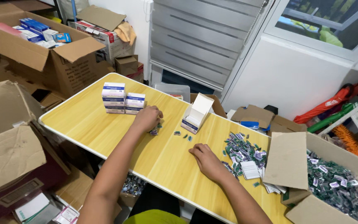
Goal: The person sorts small green and white capsules from a large cardboard box onto a table, arranging them into small piles. The person then gathers the sorted capsules and places them into smaller white boxes.
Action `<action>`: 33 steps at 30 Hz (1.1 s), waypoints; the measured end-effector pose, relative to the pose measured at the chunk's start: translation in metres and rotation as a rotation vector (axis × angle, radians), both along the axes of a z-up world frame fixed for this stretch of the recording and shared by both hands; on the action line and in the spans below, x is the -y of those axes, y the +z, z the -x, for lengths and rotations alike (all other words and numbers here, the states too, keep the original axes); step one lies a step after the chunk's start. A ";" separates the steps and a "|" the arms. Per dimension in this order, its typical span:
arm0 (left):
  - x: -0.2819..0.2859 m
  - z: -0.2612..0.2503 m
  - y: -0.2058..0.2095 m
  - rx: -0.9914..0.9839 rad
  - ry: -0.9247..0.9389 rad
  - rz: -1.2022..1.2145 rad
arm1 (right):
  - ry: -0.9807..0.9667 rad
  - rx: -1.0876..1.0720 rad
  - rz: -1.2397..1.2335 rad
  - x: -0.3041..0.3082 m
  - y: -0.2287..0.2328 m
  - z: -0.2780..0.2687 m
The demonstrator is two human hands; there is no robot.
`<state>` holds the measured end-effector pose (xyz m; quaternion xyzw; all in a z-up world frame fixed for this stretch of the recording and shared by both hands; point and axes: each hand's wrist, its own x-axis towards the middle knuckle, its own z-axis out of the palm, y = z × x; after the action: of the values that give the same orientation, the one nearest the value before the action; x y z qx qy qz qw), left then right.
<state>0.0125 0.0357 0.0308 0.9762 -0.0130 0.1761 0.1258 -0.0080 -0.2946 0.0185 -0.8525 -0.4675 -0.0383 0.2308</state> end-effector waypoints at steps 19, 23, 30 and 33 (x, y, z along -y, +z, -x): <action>0.062 -0.013 -0.024 -0.035 0.087 -0.194 | 0.004 -0.002 -0.013 0.000 0.001 -0.001; 0.080 -0.017 -0.027 0.149 0.011 -0.169 | 0.003 -0.018 -0.009 0.002 -0.001 0.002; 0.137 -0.013 -0.040 0.137 -0.136 -0.059 | 0.010 0.007 0.015 0.001 0.005 0.005; 0.118 -0.020 -0.039 0.102 -0.048 -0.190 | 0.013 0.004 0.011 0.002 0.007 0.006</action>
<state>0.0323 -0.0819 -0.0084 0.9730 -0.0593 0.2204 0.0360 -0.0135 -0.2963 0.0251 -0.8506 -0.4736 -0.0359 0.2253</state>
